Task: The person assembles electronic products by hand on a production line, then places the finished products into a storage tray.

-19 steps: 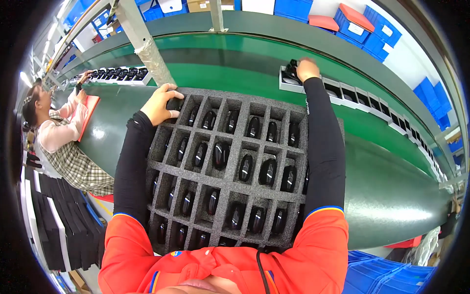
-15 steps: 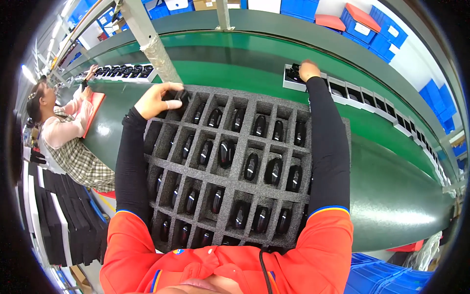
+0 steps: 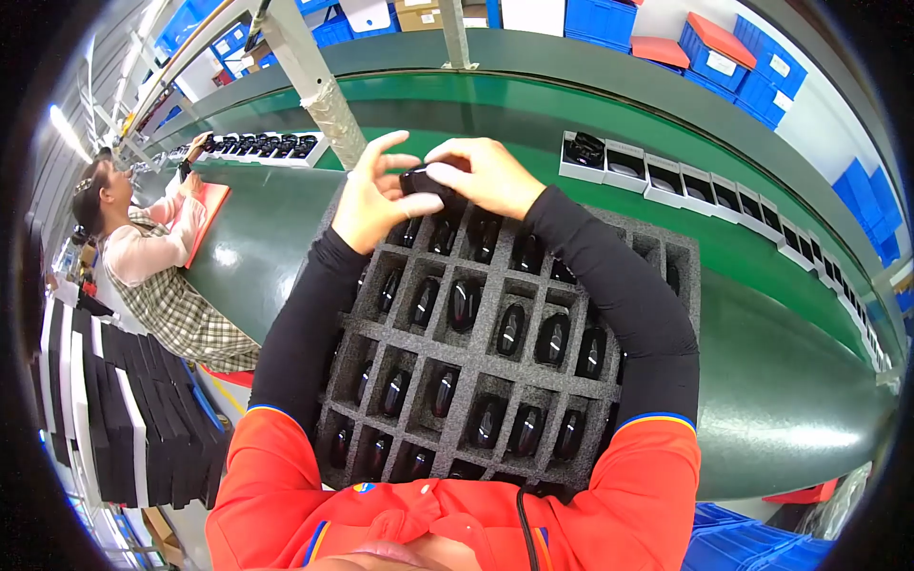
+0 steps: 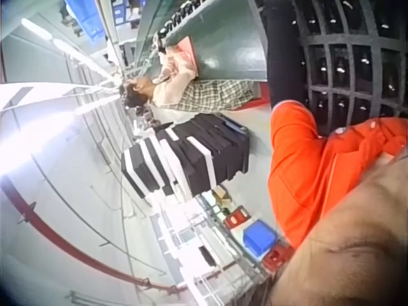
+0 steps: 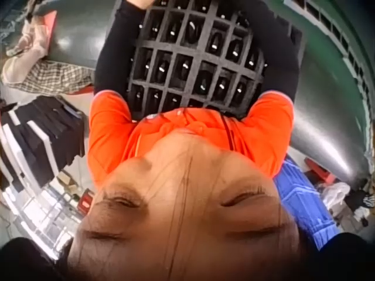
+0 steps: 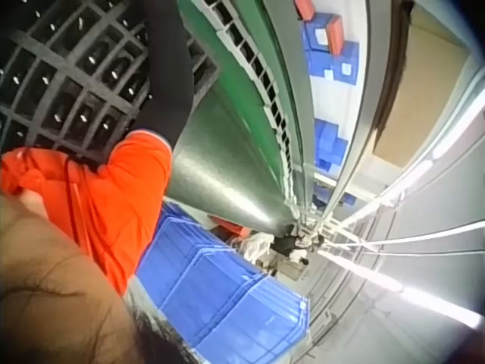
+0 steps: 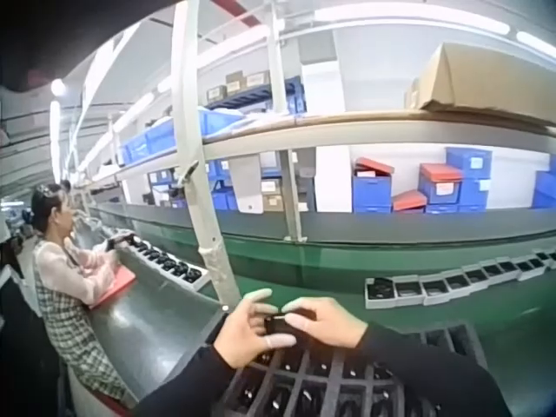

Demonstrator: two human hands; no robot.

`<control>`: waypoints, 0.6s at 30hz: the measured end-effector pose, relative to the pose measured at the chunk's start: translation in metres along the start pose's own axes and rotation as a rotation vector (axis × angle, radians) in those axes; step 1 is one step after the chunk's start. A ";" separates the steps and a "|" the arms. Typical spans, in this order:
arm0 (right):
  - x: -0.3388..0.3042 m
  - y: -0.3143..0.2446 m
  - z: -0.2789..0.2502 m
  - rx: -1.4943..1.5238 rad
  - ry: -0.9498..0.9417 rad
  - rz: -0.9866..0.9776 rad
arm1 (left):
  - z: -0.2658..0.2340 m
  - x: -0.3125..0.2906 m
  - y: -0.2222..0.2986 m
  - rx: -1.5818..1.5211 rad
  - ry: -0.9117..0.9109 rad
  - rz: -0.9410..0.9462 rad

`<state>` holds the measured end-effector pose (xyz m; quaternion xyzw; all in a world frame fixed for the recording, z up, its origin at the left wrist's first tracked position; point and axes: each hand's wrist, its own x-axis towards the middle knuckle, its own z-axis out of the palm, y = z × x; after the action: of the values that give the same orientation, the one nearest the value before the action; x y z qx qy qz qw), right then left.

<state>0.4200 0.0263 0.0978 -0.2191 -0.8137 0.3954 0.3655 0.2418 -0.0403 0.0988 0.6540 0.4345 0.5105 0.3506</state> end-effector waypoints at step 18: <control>0.001 0.018 -0.011 -0.216 0.070 -0.036 | -0.003 0.003 -0.016 -0.126 -0.109 -0.077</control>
<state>0.4285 0.0426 0.0887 -0.2564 -0.8420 0.2910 0.3750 0.2353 -0.0317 0.0856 0.6403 0.4064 0.4867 0.4335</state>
